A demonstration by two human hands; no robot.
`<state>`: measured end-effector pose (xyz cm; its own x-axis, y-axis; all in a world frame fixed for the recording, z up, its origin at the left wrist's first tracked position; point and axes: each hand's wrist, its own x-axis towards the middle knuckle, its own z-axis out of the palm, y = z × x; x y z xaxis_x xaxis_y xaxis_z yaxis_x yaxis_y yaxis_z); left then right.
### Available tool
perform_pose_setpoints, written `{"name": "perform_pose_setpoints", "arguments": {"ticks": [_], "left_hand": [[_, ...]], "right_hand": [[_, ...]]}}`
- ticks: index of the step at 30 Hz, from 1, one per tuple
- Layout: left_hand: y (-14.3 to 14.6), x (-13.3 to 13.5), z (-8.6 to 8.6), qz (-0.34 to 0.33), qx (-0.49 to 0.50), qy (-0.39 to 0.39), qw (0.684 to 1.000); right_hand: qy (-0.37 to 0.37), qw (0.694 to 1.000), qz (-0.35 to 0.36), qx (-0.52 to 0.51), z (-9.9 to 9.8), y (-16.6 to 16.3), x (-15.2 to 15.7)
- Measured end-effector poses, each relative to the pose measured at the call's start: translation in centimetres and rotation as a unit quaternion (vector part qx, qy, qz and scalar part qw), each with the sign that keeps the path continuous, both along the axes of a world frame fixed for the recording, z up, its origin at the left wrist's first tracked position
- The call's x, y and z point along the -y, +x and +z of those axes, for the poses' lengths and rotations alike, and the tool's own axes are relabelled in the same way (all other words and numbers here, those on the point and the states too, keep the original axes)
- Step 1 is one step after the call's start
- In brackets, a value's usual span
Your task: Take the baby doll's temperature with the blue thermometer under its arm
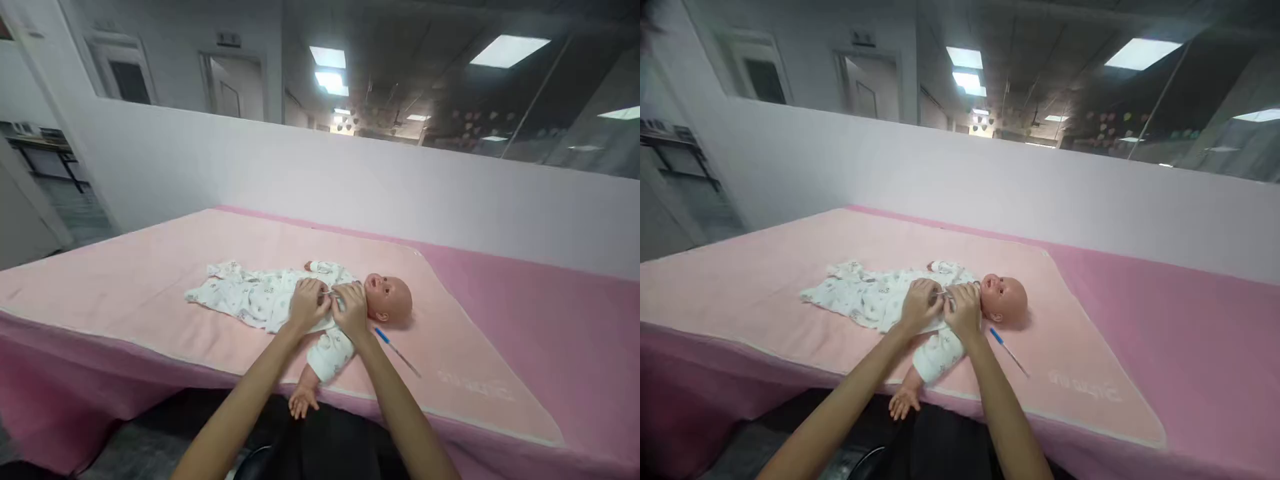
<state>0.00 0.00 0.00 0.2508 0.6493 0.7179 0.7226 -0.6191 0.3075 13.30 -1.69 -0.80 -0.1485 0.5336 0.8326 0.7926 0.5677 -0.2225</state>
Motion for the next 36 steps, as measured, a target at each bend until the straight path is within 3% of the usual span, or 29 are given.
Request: {"name": "perform_pose_setpoints", "arguments": {"ticks": [9,16,32,36], "left_hand": [[0.1,0.0,0.0,-0.010,0.061,-0.031,0.998],[0.0,0.4,0.3,-0.037,0.024,-0.014,0.999],[0.2,0.0,-0.3,0.014,0.015,0.017,1.000],[-1.0,0.0,-0.2,0.038,0.032,0.009,0.999]], "right_hand": [[0.005,1.000,-0.010,0.000,-0.1,0.2,-0.4],[0.013,1.000,-0.020,-0.018,-0.2,0.1,-0.4],[0.038,0.999,-0.003,-0.025,-0.1,0.0,-0.2],[0.047,0.999,-0.006,-0.025,0.0,0.0,-0.1]]}}
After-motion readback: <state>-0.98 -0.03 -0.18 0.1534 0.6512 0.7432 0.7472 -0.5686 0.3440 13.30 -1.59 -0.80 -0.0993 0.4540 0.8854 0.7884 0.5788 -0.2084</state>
